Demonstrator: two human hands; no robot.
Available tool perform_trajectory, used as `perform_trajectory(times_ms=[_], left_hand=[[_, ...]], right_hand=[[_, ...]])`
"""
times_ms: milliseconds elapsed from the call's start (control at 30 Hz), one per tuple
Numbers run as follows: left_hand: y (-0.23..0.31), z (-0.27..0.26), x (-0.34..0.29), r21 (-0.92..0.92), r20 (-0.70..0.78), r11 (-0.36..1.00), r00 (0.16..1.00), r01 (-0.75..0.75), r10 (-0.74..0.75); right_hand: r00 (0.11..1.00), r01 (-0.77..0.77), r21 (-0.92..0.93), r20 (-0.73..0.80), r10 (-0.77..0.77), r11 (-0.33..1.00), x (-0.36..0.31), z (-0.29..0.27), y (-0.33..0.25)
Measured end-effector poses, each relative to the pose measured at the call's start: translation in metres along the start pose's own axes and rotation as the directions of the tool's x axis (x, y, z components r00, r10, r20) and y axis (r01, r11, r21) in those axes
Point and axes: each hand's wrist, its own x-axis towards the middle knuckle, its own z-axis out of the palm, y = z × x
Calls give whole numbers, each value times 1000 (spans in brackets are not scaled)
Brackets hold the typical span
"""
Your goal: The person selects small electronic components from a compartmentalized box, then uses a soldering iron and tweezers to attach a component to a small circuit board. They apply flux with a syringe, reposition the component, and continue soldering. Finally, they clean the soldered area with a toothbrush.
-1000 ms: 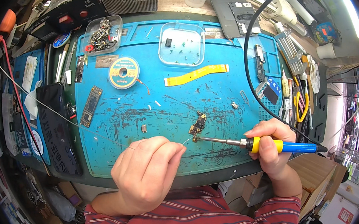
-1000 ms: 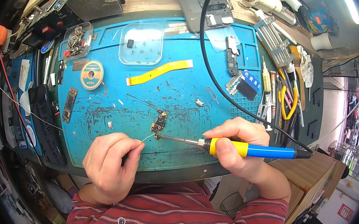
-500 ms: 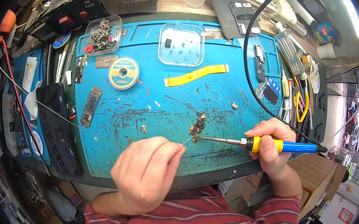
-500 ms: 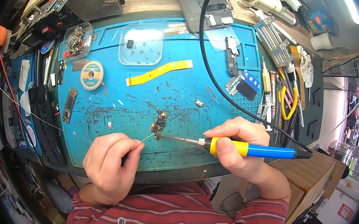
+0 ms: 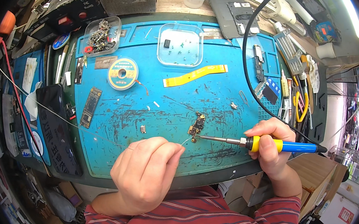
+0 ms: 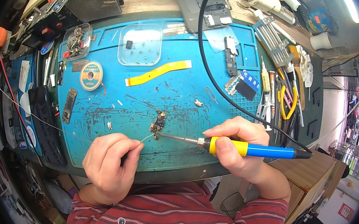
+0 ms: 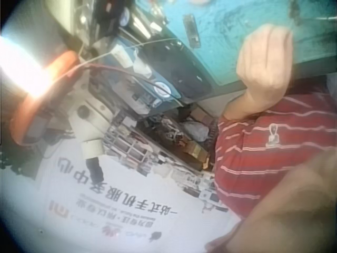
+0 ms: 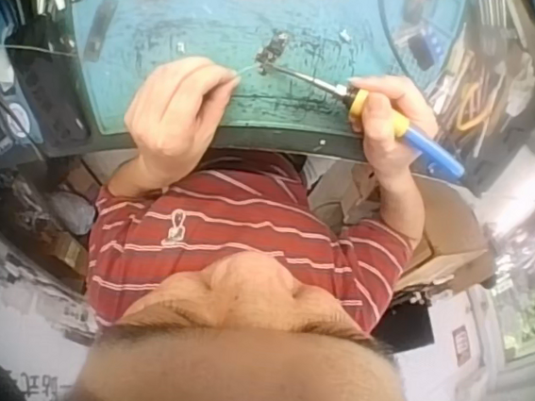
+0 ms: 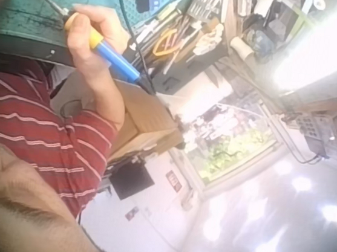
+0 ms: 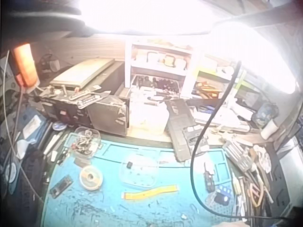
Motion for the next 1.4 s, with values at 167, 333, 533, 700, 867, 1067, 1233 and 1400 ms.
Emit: perform_trajectory(times_ms=[167, 333, 533, 700, 867, 1067, 1233, 1400], left_hand=[[0, 0, 1, -1, -4, 1000, 1000, 2, -2], [0, 0, 0, 5, -13, 1000, 1000, 9, -9], [1, -3, -2, -89, -49, 992, 995, 85, -89], [-3, -32, -8, 107, -116, 985, 986, 135, -122], [4, -56, -18, 205, -25, 931, 952, 303, -304], [18, -75, -28, 269, -75, 919, 958, 287, -277], [-3, -31, -16, 151, -82, 989, 997, 4, 9], [13, 7, 6, 98, -18, 989, 993, -111, 113]], right_hand=[[1000, 8, 31, -1, -8, 999, 0, 0, 1], [994, -9, 113, -105, 21, 994, -3, 2, -1], [952, 235, 29, -211, -223, 972, -14, 1, 12], [790, 595, -151, -66, -609, 789, -19, -7, 25], [750, 553, -411, -133, -648, 725, -16, -5, 13], [818, 413, -172, -362, -447, 894, -40, -14, 11], [822, 343, -146, -431, -372, 928, -65, -17, 1], [812, 338, -198, -432, -392, 920, -83, -32, 8]])
